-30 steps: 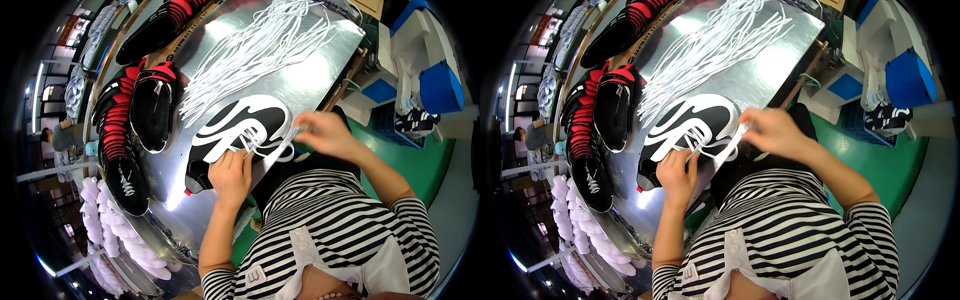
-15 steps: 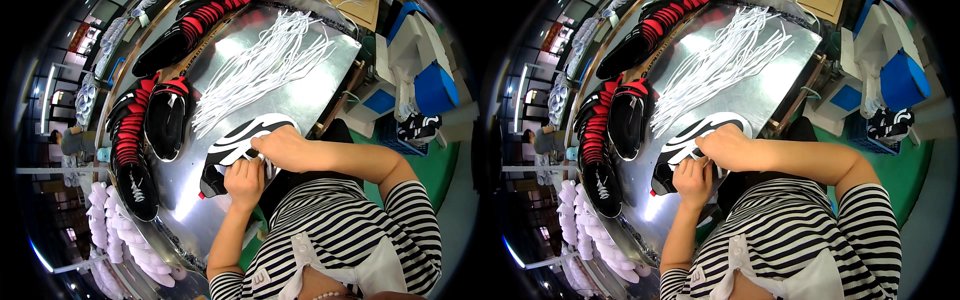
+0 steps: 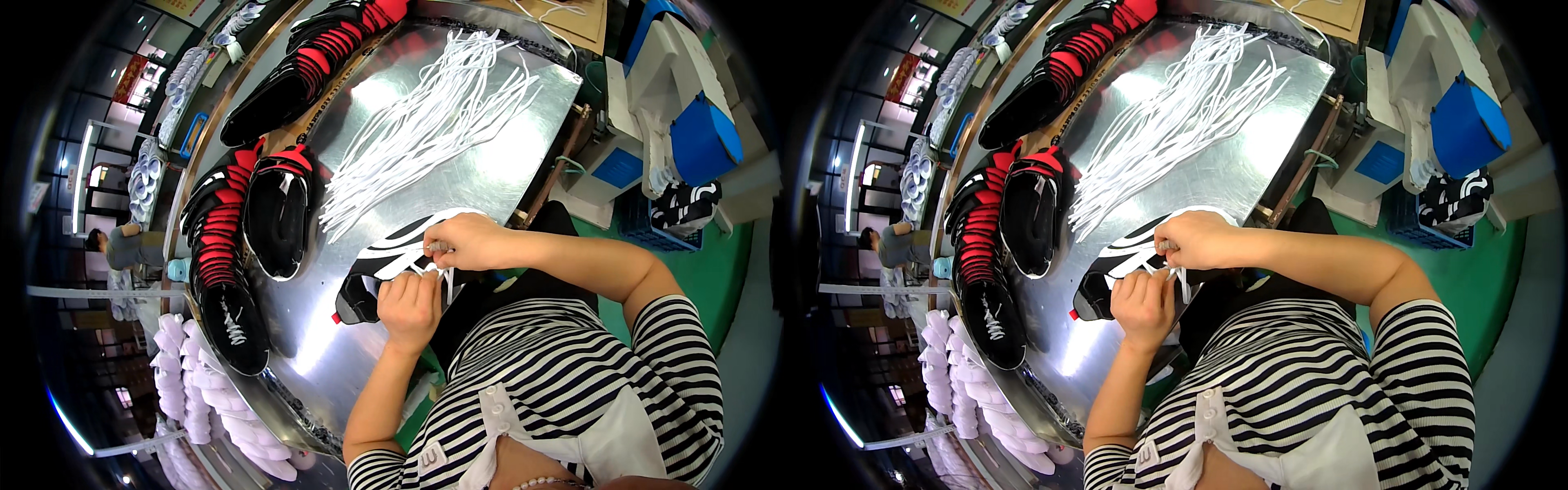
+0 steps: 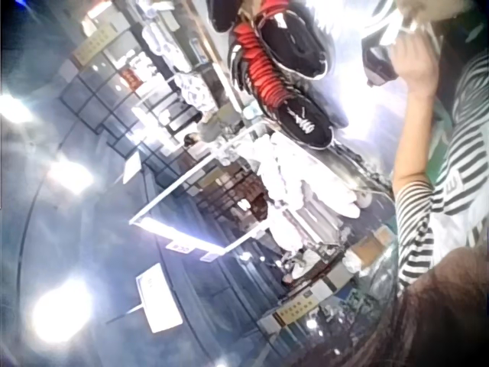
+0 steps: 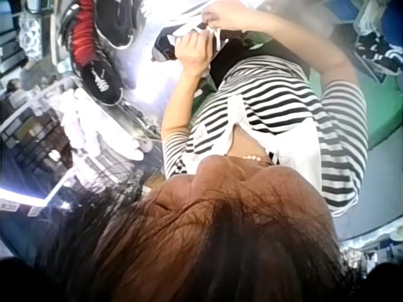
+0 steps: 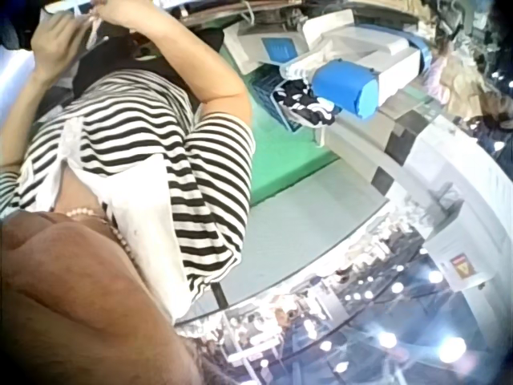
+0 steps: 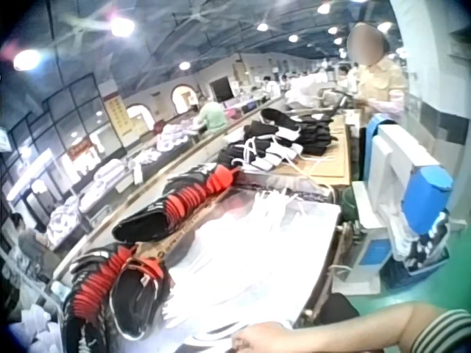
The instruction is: The person laces a black and white shoe by threading white laces through the eyelets one by one. The person picks up a single lace from a bundle, threads it through the bottom eyelets, and continues lacing up the shoe while holding it on a metal surface.
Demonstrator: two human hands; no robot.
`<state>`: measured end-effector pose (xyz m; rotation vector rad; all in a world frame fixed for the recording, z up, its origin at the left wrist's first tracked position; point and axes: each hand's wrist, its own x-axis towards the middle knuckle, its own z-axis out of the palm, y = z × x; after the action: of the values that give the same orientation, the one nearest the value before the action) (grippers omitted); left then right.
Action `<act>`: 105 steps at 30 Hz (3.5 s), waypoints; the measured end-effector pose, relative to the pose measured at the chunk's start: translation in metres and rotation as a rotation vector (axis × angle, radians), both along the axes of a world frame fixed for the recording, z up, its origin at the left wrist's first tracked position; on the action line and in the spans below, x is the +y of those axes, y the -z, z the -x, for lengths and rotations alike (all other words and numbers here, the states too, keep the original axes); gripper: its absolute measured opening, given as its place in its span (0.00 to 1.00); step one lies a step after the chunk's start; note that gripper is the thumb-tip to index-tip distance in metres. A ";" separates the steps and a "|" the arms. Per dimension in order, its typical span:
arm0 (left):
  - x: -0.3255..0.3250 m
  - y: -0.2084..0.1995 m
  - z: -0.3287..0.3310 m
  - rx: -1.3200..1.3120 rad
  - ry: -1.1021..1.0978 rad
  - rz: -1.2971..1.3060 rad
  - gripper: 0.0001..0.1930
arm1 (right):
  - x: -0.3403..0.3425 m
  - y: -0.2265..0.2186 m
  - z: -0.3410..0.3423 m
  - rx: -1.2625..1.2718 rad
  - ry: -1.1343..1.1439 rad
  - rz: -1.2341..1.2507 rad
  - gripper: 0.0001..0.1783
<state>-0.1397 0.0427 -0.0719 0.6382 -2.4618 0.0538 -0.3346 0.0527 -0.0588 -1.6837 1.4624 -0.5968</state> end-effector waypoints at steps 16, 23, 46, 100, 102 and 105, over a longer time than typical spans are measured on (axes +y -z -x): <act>-0.006 -0.011 0.004 -0.109 0.060 -0.200 0.11 | -0.025 -0.053 0.079 -0.789 0.530 0.500 0.12; 0.000 -0.035 -0.004 0.092 -0.345 -0.929 0.26 | 0.019 0.014 0.025 -0.847 0.157 -0.172 0.10; -0.016 0.004 0.017 0.259 -0.595 -0.726 0.24 | -0.017 0.027 -0.003 -0.441 0.277 0.098 0.08; -0.018 0.004 -0.005 0.506 -0.255 -1.284 0.30 | -0.001 0.048 0.014 -0.620 0.502 0.311 0.10; -0.023 0.007 -0.001 0.587 -0.328 -1.327 0.28 | 0.011 0.028 0.013 -0.540 0.412 0.230 0.10; -0.026 -0.001 0.005 0.580 -0.396 -1.359 0.28 | 0.016 0.007 0.003 -0.098 0.124 0.756 0.15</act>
<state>-0.1449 0.0170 -0.0710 1.3911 -1.4821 -1.4953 -0.3376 0.0690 -0.0661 -2.0799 1.3577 -1.4099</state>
